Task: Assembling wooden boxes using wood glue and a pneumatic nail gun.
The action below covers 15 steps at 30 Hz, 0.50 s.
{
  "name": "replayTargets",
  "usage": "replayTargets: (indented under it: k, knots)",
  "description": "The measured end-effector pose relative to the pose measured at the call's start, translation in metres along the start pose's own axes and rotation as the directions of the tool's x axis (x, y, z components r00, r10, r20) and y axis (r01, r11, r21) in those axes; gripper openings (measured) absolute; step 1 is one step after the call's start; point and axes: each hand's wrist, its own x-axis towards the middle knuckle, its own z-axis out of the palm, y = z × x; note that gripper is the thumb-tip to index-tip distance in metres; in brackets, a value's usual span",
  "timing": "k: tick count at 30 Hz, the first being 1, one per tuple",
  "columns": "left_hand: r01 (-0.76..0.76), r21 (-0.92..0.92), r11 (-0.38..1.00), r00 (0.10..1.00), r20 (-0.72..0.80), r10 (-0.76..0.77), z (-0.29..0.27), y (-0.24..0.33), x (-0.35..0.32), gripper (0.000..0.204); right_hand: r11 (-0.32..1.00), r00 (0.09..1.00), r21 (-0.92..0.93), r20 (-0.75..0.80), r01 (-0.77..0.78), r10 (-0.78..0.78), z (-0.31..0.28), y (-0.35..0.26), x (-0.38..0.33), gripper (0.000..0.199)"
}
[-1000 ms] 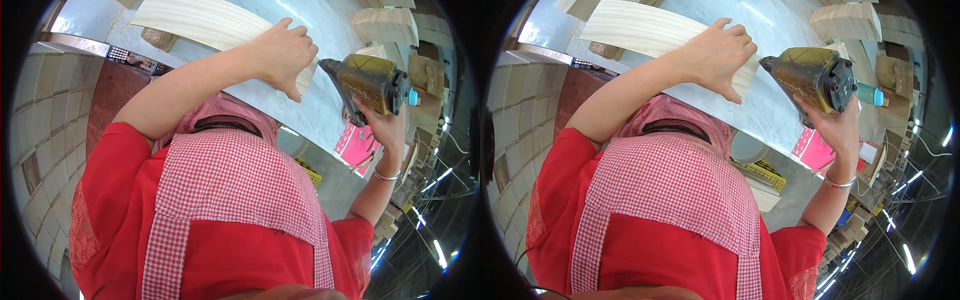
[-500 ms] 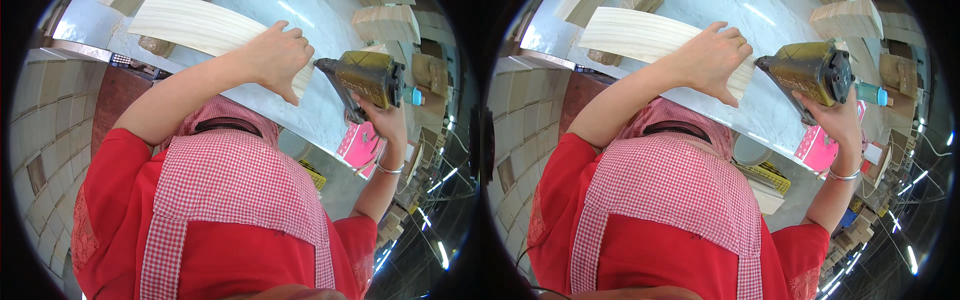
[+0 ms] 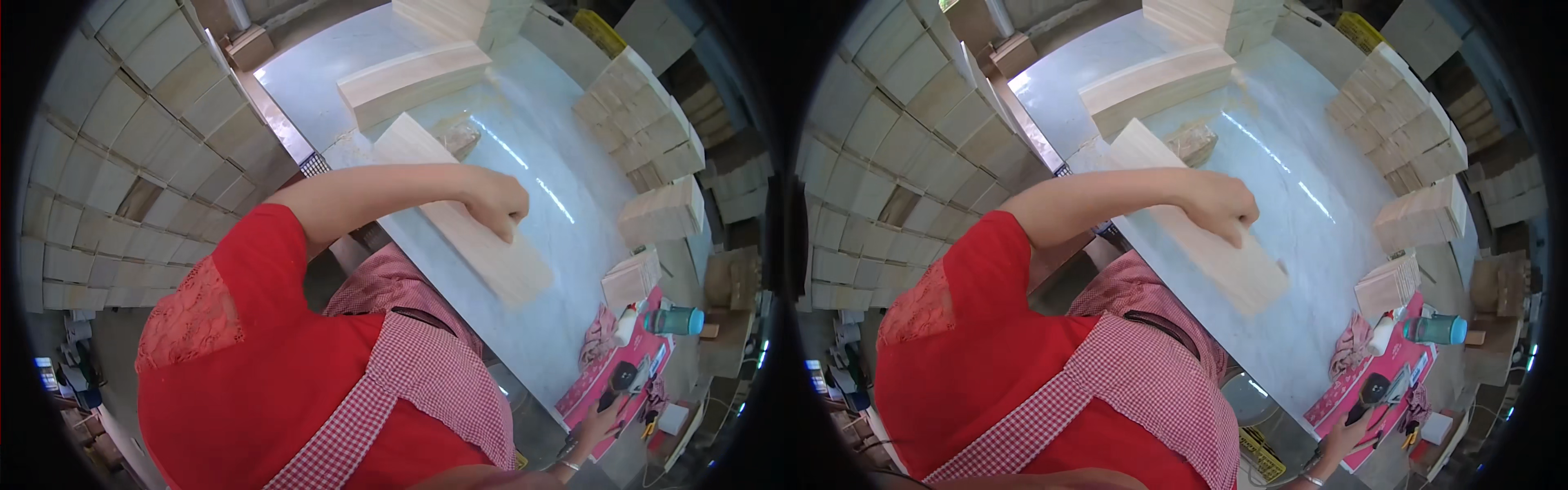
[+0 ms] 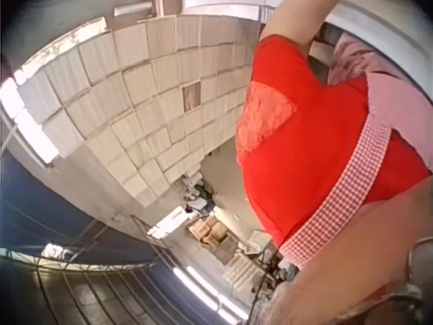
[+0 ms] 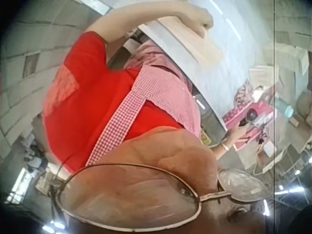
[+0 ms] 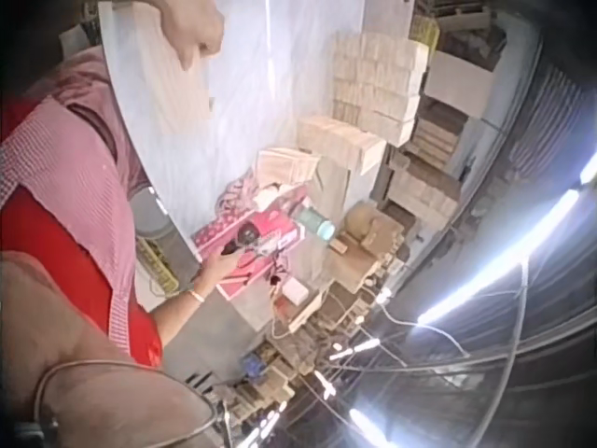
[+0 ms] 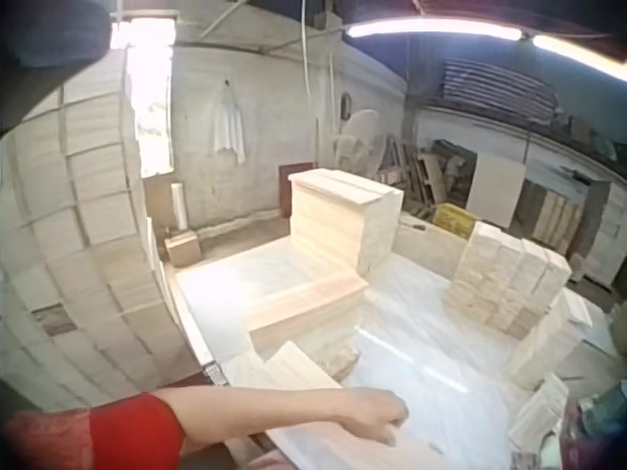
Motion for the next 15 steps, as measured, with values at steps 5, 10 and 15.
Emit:
replayTargets:
  k: [5, 10, 15]
  knots:
    - [-0.072, -0.144, 0.987, 0.833, -0.552, -0.02, -0.031, 0.051, 0.02, 0.035, 0.954, 0.982, 0.235, 0.091, -0.184, 0.167, 0.036, 0.027, -0.021, 0.055]
    - [-0.341, -0.566, 0.75, 0.675, -0.703, -0.224, -0.022, 0.064, 0.027, 0.037, 0.915, 0.906, -0.135, 0.144, -0.38, 0.398, 0.045, 0.011, -0.023, 0.055]
    - [-0.288, -0.938, 0.192, 0.762, -0.346, -0.547, 0.079, 0.055, 0.019, 0.025, 0.95, 0.946, -0.037, -0.116, -0.309, 0.303, 0.039, -0.023, 0.002, 0.062]
